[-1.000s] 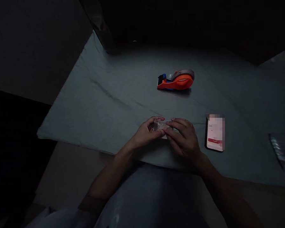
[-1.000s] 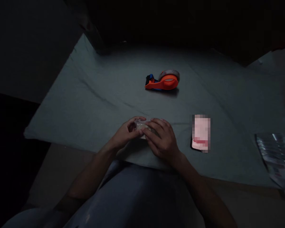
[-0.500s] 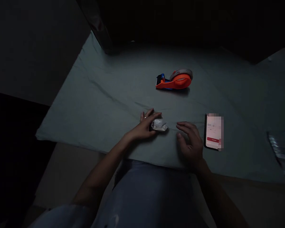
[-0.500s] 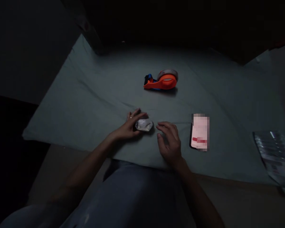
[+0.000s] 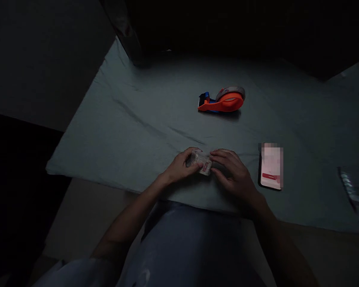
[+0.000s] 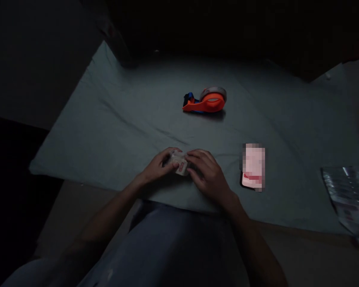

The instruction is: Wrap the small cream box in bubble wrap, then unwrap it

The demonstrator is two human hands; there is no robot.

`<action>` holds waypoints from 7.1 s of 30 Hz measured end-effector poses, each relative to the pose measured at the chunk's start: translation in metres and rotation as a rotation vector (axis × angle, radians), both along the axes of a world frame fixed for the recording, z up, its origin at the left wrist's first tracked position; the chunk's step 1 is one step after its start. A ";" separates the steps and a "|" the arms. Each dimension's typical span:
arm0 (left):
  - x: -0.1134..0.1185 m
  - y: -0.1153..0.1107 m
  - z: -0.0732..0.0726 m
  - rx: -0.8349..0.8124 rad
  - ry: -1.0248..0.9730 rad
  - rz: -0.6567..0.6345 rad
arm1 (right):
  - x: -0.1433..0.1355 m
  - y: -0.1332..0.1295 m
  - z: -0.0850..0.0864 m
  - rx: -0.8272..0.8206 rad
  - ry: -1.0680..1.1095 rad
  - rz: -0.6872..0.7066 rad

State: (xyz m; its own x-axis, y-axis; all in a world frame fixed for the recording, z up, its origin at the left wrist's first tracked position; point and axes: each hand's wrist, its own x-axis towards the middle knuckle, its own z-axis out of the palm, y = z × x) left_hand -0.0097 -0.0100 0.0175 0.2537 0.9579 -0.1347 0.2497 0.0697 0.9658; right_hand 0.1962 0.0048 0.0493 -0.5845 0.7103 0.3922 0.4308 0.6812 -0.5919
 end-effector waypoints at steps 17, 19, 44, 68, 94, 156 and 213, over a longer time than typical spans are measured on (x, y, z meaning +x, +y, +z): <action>0.004 -0.023 0.028 -0.126 0.185 0.022 | -0.006 -0.009 0.015 0.003 -0.130 0.053; 0.005 -0.024 0.030 -0.137 0.202 0.022 | -0.007 -0.010 0.013 0.033 -0.140 0.037; 0.014 -0.010 -0.020 0.457 0.194 -0.053 | -0.018 0.010 -0.038 -0.449 0.336 -0.464; -0.009 -0.055 -0.035 0.446 0.425 0.407 | 0.026 -0.054 -0.052 -0.447 -0.010 -0.596; -0.003 -0.010 -0.033 0.333 0.653 0.266 | 0.015 -0.006 -0.056 -0.329 -0.035 -0.590; 0.033 -0.070 -0.008 0.484 0.663 -0.686 | 0.064 -0.040 -0.039 -0.063 0.041 -0.664; 0.026 -0.004 -0.009 0.014 0.195 0.288 | -0.003 -0.020 -0.032 0.102 -0.097 -0.433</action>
